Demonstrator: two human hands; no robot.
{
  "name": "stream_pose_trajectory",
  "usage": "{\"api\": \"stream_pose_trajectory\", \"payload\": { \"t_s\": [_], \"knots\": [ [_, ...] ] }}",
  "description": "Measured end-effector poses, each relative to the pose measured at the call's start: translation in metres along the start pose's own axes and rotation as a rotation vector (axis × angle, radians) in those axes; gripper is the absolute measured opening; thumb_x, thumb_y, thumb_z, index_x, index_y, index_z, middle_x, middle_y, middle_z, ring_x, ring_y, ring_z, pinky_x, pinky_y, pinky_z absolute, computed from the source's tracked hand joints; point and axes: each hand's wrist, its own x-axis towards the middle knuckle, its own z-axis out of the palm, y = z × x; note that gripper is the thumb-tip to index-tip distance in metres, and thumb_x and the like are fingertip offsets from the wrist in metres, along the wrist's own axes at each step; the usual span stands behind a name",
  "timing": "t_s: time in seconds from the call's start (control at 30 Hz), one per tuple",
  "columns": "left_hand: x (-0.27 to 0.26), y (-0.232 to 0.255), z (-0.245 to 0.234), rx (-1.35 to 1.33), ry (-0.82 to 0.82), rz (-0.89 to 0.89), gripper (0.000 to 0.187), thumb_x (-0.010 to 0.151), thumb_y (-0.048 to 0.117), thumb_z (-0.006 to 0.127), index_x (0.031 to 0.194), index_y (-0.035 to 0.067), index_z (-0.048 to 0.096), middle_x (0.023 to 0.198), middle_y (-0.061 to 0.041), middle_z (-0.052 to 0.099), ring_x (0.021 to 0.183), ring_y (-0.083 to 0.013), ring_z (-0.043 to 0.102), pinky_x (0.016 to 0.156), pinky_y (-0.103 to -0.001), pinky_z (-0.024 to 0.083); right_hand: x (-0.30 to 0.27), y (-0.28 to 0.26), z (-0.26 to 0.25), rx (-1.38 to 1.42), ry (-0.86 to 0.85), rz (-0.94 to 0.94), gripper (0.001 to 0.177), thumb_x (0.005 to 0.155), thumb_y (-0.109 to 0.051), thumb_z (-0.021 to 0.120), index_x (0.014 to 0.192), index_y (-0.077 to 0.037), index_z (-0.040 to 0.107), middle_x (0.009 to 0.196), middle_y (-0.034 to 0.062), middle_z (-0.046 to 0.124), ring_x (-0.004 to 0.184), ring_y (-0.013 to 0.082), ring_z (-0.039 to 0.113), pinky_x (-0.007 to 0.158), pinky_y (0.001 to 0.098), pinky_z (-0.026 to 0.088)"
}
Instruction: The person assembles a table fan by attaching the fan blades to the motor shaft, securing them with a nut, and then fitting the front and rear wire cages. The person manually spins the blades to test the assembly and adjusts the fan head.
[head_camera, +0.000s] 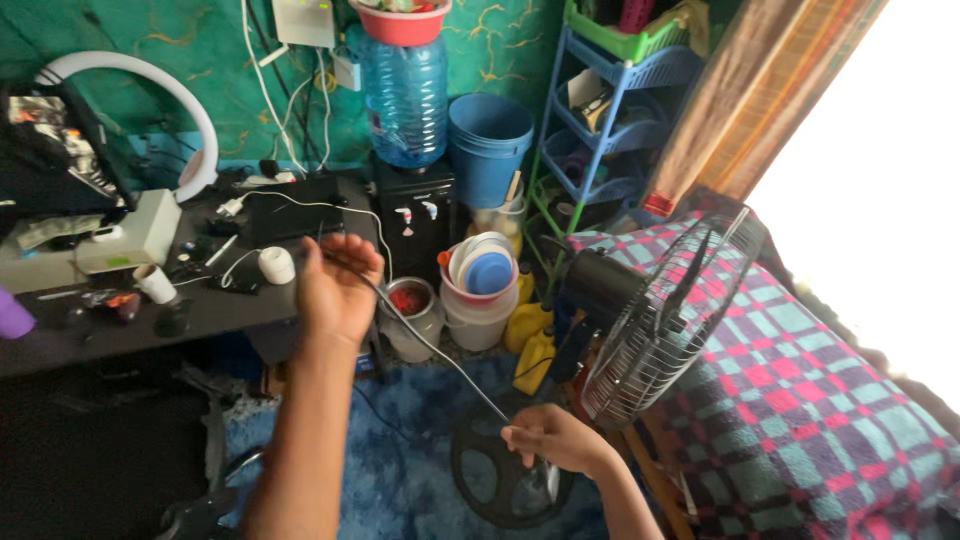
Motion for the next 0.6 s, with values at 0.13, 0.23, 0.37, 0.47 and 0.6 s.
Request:
{"api": "stream_pose_trajectory", "payload": {
  "t_s": [0.13,0.23,0.37,0.47,0.6],
  "knots": [
    [-0.015,-0.010,0.007,0.490,-0.154,-0.320,0.048,0.090,0.049,0.030,0.081,0.008,0.055,0.084,-0.011,0.063,0.071,-0.0223,0.059,0.066,-0.037,0.048,0.003,-0.001,0.011,0.930,-0.043,-0.168,0.023,0.088,-0.025,0.050,0.073,-0.007,0.049,0.062,-0.0020,0.042,0.058,0.0121,0.043,0.069,0.0312,0.044],
    [-0.064,-0.039,0.007,0.868,-0.237,-0.766,0.062,0.082,0.057,0.031,0.090,0.003,0.061,0.078,-0.013,0.064,0.063,-0.0201,0.062,0.056,-0.031,0.052,0.011,-0.025,0.013,1.537,-0.249,-0.433,0.028,0.094,-0.026,0.041,0.071,-0.010,0.042,0.063,-0.0015,0.035,0.059,0.0125,0.038,0.073,0.0321,0.040],
    [-0.116,-0.039,0.017,0.877,-0.396,-1.036,0.061,0.077,0.056,0.038,0.101,0.005,0.059,0.076,-0.008,0.065,0.052,-0.0116,0.056,0.044,-0.021,0.042,0.027,-0.055,0.017,1.727,-0.120,-0.527,0.029,0.093,-0.026,0.038,0.070,-0.010,0.042,0.061,0.0001,0.037,0.061,0.0149,0.041,0.081,0.0348,0.041],
    [-0.127,-0.029,0.017,0.971,-0.390,-0.853,0.045,0.070,0.041,0.054,0.097,0.005,0.059,0.068,-0.006,0.063,0.044,-0.0094,0.049,0.040,-0.021,0.039,0.031,-0.059,0.016,1.704,0.074,-0.436,0.027,0.091,-0.028,0.037,0.072,-0.010,0.044,0.069,0.0029,0.048,0.073,0.0184,0.050,0.084,0.0362,0.042],
    [-0.118,-0.026,0.001,1.139,-0.138,-0.300,0.037,0.067,0.020,0.071,0.098,0.002,0.061,0.062,-0.001,0.051,0.046,-0.0061,0.045,0.040,-0.020,0.034,0.028,-0.050,0.027,1.693,0.064,-0.357,0.029,0.090,-0.031,0.037,0.082,-0.007,0.051,0.087,0.0077,0.059,0.087,0.0229,0.056,0.082,0.0372,0.045]
  ]
}}
